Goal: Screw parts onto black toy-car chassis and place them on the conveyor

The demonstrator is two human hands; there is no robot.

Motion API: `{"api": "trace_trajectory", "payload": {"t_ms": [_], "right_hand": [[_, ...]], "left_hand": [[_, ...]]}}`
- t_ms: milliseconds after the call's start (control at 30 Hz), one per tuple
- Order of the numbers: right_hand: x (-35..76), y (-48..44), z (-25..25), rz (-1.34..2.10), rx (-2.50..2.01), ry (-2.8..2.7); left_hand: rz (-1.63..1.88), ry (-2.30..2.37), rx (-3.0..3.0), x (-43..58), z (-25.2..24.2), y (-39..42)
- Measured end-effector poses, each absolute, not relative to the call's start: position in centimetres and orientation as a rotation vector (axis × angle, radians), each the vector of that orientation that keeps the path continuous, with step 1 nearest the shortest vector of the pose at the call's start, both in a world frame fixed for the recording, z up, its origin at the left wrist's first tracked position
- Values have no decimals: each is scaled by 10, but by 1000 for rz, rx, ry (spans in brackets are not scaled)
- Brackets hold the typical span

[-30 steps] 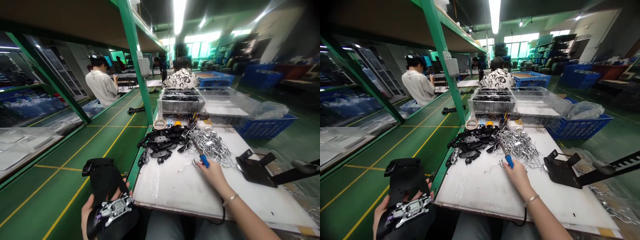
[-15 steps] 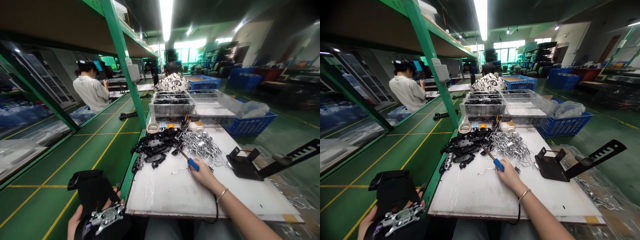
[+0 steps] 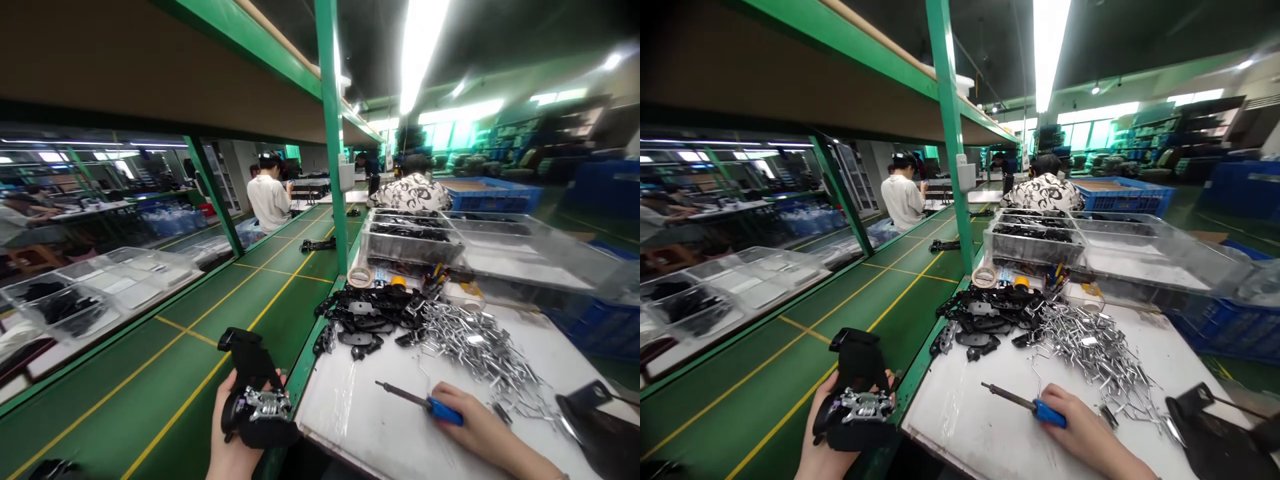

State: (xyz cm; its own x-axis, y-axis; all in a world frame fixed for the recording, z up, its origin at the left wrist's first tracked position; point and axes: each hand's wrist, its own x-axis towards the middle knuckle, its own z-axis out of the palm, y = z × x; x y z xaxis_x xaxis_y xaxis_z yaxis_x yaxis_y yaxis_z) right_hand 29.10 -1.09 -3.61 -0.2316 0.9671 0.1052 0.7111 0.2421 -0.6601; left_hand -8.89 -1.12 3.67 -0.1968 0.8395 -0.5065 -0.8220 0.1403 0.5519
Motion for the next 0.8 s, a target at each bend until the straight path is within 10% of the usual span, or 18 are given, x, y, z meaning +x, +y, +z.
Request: {"api": "trace_trajectory", "payload": {"t_ms": [800], "right_hand": [[189, -48, 55, 1342, -932, -1242]], "left_hand": [[1345, 552, 106, 29, 76, 8]]}}
